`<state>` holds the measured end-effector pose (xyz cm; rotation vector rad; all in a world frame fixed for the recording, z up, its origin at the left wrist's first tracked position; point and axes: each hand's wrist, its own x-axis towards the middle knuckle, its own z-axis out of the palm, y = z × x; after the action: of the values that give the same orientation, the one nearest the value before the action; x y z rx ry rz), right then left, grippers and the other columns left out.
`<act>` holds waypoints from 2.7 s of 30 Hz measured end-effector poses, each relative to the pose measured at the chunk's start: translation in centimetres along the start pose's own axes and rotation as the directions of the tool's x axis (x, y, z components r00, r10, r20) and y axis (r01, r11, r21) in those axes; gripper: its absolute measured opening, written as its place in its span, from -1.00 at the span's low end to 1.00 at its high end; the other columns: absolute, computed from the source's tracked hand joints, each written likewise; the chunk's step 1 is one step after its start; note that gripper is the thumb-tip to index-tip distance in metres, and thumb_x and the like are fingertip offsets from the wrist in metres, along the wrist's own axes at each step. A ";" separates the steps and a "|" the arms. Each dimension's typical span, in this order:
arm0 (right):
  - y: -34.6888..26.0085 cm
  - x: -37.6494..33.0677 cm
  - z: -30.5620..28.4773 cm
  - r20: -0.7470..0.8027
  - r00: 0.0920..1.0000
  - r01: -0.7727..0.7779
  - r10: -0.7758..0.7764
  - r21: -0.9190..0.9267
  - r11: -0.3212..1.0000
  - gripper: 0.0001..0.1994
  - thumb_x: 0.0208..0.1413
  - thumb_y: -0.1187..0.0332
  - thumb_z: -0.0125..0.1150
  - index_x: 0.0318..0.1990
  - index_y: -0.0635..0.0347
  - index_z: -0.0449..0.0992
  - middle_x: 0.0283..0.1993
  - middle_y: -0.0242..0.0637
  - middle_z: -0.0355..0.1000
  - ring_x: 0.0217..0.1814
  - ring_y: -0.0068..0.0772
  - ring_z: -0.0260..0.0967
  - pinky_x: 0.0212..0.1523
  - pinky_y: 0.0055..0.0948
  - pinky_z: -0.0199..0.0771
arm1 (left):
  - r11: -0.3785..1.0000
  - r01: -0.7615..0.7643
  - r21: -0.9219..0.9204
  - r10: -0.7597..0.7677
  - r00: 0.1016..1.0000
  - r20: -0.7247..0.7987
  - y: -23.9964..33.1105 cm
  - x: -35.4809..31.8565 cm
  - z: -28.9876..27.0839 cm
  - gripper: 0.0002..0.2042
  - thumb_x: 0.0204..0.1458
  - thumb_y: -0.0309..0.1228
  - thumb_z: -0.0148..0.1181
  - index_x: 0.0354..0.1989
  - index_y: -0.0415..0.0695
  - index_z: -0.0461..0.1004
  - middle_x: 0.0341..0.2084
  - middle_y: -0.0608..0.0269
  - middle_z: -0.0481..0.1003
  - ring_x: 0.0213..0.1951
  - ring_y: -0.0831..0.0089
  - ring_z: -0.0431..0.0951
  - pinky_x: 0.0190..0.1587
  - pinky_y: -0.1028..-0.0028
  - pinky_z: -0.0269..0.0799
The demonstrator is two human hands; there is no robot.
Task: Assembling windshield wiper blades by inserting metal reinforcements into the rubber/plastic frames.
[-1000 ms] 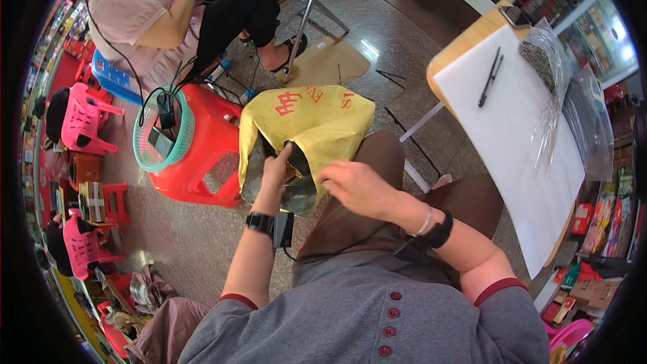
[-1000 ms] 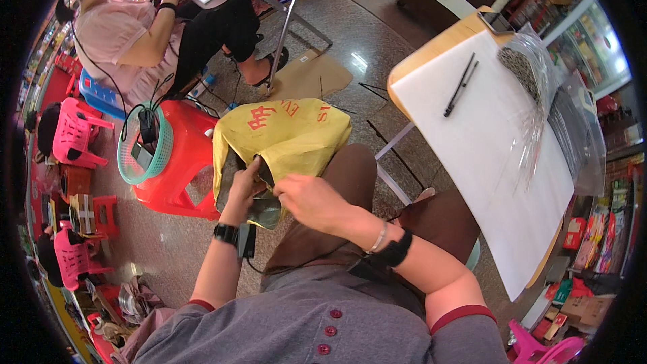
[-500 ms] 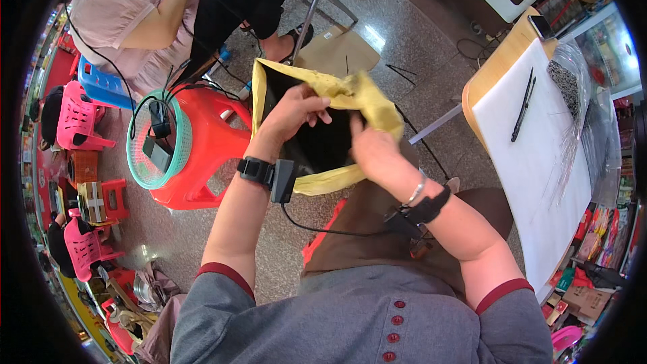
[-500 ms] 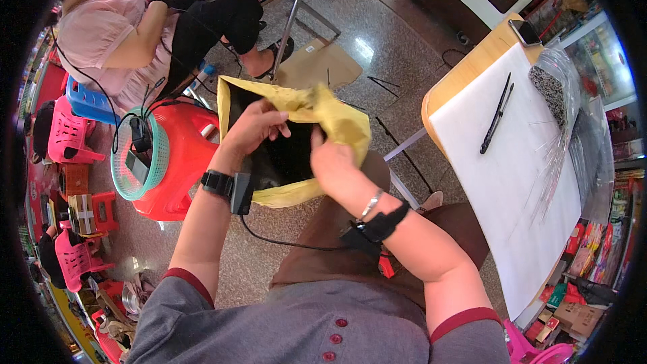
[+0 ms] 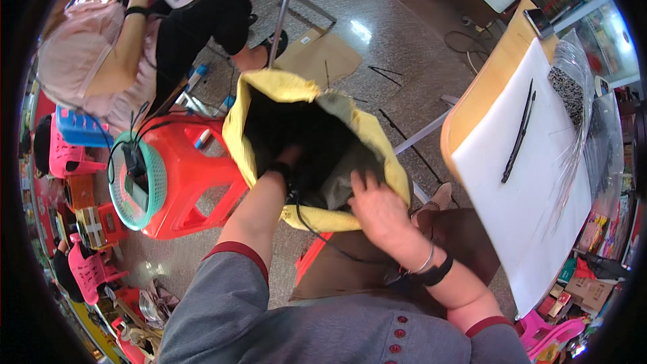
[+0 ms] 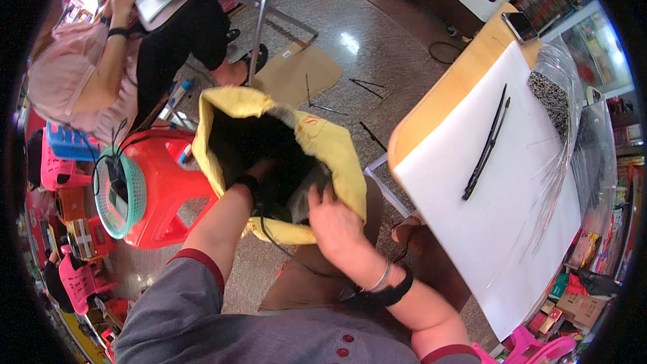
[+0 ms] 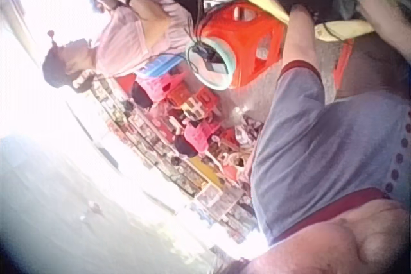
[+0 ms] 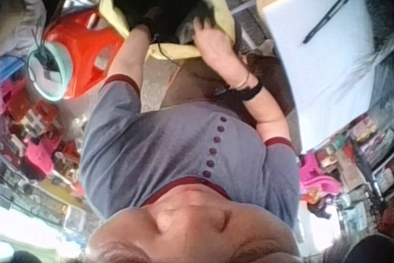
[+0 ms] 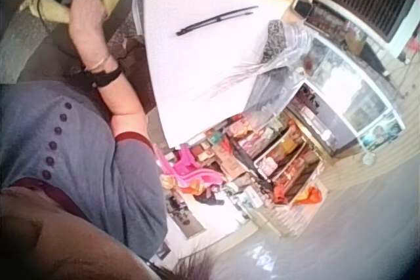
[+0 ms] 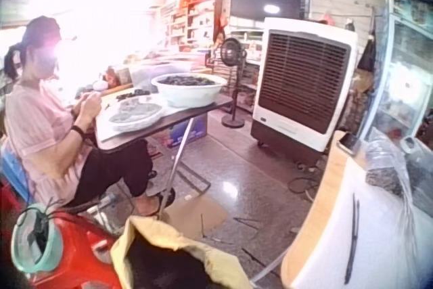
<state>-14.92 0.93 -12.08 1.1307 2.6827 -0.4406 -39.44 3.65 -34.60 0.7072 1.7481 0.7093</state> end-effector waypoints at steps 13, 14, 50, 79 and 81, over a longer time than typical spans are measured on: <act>4.2 -2.1 3.9 -0.006 1.000 0.022 -0.022 0.070 0.997 -0.61 0.06 0.25 0.08 0.02 0.23 0.37 -0.13 -0.11 0.41 -0.19 -0.20 0.48 -0.25 -0.34 0.54 | 0.987 -0.020 -0.158 0.047 0.984 0.172 7.0 8.3 10.3 -0.67 0.12 -0.35 0.07 -0.03 -0.32 0.41 -0.24 0.08 0.53 -0.27 0.25 0.58 -0.20 0.37 0.58; 4.1 -2.2 3.7 -0.011 1.000 -0.017 0.018 0.076 0.997 -0.63 0.05 0.26 0.08 0.01 0.22 0.38 -0.17 -0.13 0.42 -0.19 -0.20 0.48 -0.23 -0.32 0.53 | 0.985 -0.027 -0.173 0.060 0.981 0.187 7.9 8.7 11.1 -0.67 0.12 -0.35 0.07 -0.03 -0.32 0.41 -0.24 0.08 0.53 -0.27 0.25 0.58 -0.20 0.37 0.58; 4.5 -2.8 5.0 -0.179 0.981 0.084 -0.079 0.018 0.996 -0.69 -0.09 0.39 0.07 -0.13 0.20 0.48 -0.17 -0.20 0.42 -0.04 -0.15 0.38 -0.07 -0.25 0.42 | 0.748 0.168 -0.642 0.085 0.935 0.344 14.9 8.7 14.5 -0.66 0.12 -0.32 0.08 -0.04 -0.33 0.41 -0.25 0.07 0.54 -0.30 0.21 0.58 -0.21 0.35 0.58; -1.9 -1.3 1.1 -0.189 0.982 0.183 0.026 0.973 0.139 -0.28 0.03 0.47 0.17 0.29 0.45 -0.09 0.20 0.14 0.23 -0.08 -0.32 0.44 -0.04 -0.40 0.41 | 0.513 0.320 -0.797 -0.067 0.940 0.334 2.7 -22.6 -3.4 -0.68 -0.06 -0.37 0.18 -0.15 -0.30 0.44 -0.39 0.04 0.56 -0.42 0.19 0.59 -0.30 0.16 0.59; -1.9 -0.9 -1.5 -0.201 0.979 0.202 0.017 0.971 -0.126 -0.15 0.06 0.48 0.16 0.35 0.37 -0.33 0.41 0.10 -0.16 -0.03 -0.46 0.38 0.04 -0.43 0.38 | 0.511 0.344 -0.788 -0.149 0.938 0.313 2.4 -25.6 -3.6 -0.66 -0.12 -0.37 0.21 -0.20 -0.35 0.42 -0.45 -0.03 0.53 -0.45 0.14 0.57 -0.30 0.18 0.58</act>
<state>-15.77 -0.41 -10.04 1.0668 2.0347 -2.9590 -36.13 -14.47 -16.35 -0.1566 1.0600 1.0990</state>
